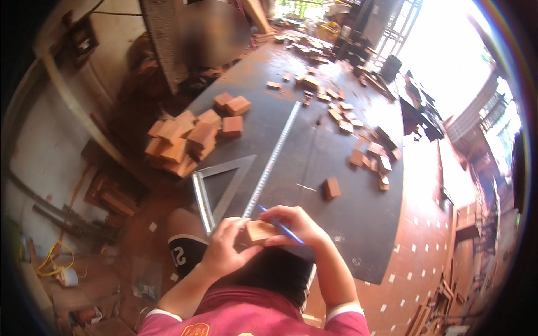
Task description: The person repeatedly measures and marks small wooden blocks on a workbench using a metal set square and a blue pen. They pick up each block, align the square, draw lines, and place the marked pieces aside. The process continues throughout the clip with multiple blocks handled one at a time.
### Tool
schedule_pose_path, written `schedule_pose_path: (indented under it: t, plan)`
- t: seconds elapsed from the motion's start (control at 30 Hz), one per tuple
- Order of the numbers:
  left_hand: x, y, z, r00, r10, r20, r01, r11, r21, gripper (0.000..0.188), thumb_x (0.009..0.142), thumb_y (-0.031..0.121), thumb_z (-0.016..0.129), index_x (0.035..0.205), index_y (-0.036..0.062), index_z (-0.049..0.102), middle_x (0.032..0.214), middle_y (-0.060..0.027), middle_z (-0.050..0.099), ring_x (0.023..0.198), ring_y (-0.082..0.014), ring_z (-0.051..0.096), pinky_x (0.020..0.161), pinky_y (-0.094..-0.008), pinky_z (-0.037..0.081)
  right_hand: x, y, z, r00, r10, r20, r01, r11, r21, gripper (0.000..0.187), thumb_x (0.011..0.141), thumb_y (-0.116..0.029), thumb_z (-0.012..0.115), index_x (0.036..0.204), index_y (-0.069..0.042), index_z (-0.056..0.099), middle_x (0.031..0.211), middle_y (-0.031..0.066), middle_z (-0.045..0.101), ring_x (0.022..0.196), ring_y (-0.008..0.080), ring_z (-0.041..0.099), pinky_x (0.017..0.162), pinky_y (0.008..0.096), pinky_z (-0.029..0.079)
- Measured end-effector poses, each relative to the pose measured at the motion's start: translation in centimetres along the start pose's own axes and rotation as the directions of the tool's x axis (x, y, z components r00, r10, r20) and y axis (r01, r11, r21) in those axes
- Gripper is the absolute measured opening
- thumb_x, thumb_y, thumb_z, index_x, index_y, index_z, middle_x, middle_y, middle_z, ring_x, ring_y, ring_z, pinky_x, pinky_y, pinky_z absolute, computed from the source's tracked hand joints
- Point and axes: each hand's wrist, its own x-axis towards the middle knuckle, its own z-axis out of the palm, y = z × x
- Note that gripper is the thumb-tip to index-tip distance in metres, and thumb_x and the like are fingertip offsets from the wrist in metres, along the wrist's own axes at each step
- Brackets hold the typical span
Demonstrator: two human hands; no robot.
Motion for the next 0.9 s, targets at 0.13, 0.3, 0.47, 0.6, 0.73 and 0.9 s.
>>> schedule_pose_path:
  t: [0.13, 0.3, 0.47, 0.6, 0.73, 0.9]
  plan:
    - [0.0, -0.9, 0.3, 0.996, 0.058, -0.066, -0.057, 0.998, 0.023, 0.063, 0.067, 0.013, 0.094, 0.122, 0.0029, 0.064, 0.116, -0.0143, 0.063, 0.098, -0.0265, 0.067, 0.087, -0.0363, 0.057, -0.1, 0.1, 0.3, 0.998, -0.053, -0.042, 0.051, 0.998, -0.044, 0.068, 0.074, -0.030, 0.095, 0.129, -0.003, 0.065, 0.109, 0.0115, 0.074, 0.094, 0.0160, 0.071, 0.083, 0.0327, 0.059]
    - [1.0, -2.2, 0.2, 0.989, -0.024, -0.145, 0.000, 0.986, -0.166, 0.052, 0.076, 0.009, 0.089, 0.121, -0.0023, 0.065, 0.118, -0.0150, 0.065, 0.100, -0.0254, 0.069, 0.085, -0.0353, 0.059, -0.2, 0.5, 0.2, 0.958, -0.133, -0.256, 0.144, 0.989, 0.023, 0.041, 0.094, -0.026, 0.078, 0.125, -0.001, 0.067, 0.104, 0.0101, 0.075, 0.094, 0.0131, 0.070, 0.084, 0.0298, 0.057]
    - [2.3, -3.4, -0.5, 0.958, -0.285, -0.017, 0.256, 0.884, -0.392, 0.050, 0.080, 0.005, 0.087, 0.122, -0.0016, 0.061, 0.115, -0.0096, 0.063, 0.097, -0.0173, 0.067, 0.082, -0.0311, 0.058, -0.3, 0.9, -0.3, 0.879, -0.045, -0.475, 0.041, 0.999, -0.019, 0.024, 0.103, -0.018, 0.065, 0.119, -0.001, 0.068, 0.106, 0.0110, 0.077, 0.099, 0.0155, 0.072, 0.086, 0.0301, 0.057]
    - [3.5, -3.4, -0.6, 0.967, -0.241, -0.081, 0.211, 0.939, -0.271, 0.045, 0.085, 0.011, 0.085, 0.121, -0.0022, 0.060, 0.107, -0.0098, 0.065, 0.093, -0.0156, 0.066, 0.080, -0.0293, 0.057, 0.0, 1.9, -0.1, 0.790, -0.201, -0.579, 0.107, 0.975, -0.193, 0.019, 0.105, -0.016, 0.061, 0.116, -0.002, 0.068, 0.096, 0.0115, 0.077, 0.085, 0.0169, 0.074, 0.076, 0.0305, 0.059]
    - [6.7, -6.0, -0.8, 0.915, -0.403, -0.038, 0.310, 0.758, -0.574, 0.034, 0.092, 0.017, 0.080, 0.114, -0.0011, 0.061, 0.097, -0.0037, 0.065, 0.089, -0.0108, 0.064, 0.080, -0.0250, 0.053, -0.7, 2.1, -0.7, 0.692, -0.316, -0.649, 0.049, 0.918, -0.394, 0.014, 0.101, -0.015, 0.067, 0.110, -0.005, 0.068, 0.088, 0.0120, 0.075, 0.073, 0.0214, 0.073, 0.065, 0.0329, 0.057]
    - [10.6, -7.8, -2.1, 0.912, -0.335, -0.238, 0.197, 0.865, -0.462, 0.037, 0.087, 0.018, 0.084, 0.111, -0.0001, 0.062, 0.100, -0.0048, 0.064, 0.087, -0.0122, 0.062, 0.080, -0.0262, 0.053, -2.6, -1.8, -2.6, 0.621, -0.391, -0.679, -0.414, 0.572, -0.708, 0.029, 0.086, -0.024, 0.079, 0.106, -0.007, 0.067, 0.091, 0.0138, 0.071, 0.090, 0.0333, 0.069, 0.075, 0.0446, 0.057]
